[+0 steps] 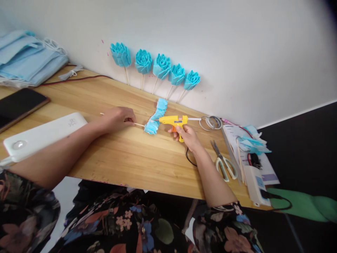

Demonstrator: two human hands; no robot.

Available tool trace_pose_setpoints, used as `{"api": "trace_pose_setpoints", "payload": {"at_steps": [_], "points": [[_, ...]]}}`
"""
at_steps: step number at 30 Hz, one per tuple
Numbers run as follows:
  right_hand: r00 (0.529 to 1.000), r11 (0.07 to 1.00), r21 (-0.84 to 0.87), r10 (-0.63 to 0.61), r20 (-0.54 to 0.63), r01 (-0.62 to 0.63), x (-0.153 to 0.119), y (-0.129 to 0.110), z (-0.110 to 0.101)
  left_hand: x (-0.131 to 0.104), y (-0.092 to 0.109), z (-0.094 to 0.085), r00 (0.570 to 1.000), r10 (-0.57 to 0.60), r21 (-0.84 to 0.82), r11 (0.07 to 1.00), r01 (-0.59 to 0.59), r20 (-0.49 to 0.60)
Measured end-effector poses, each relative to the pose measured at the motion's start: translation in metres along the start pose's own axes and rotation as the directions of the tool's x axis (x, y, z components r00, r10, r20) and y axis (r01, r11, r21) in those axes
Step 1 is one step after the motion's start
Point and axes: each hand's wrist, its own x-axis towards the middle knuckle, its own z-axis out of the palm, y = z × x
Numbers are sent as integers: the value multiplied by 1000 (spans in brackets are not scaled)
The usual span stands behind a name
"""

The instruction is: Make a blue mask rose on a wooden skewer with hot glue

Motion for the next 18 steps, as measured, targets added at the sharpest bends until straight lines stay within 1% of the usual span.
{"api": "trace_pose_setpoints", "payload": {"at_steps": [5, 10, 18], "points": [[1000, 1000, -22, -19, 9, 19, 1, 3, -1, 0, -2, 1, 1000, 1, -2, 1000, -2, -14], [999, 997, -70, -32, 18, 33, 3, 7, -3, 0, -3, 2, 999, 38, -19, 999, -38, -37], [999, 995, -91, -44, 13, 45, 3, 7, -2, 0, 2, 1, 999, 11, 4, 1000, -11, -31]]}}
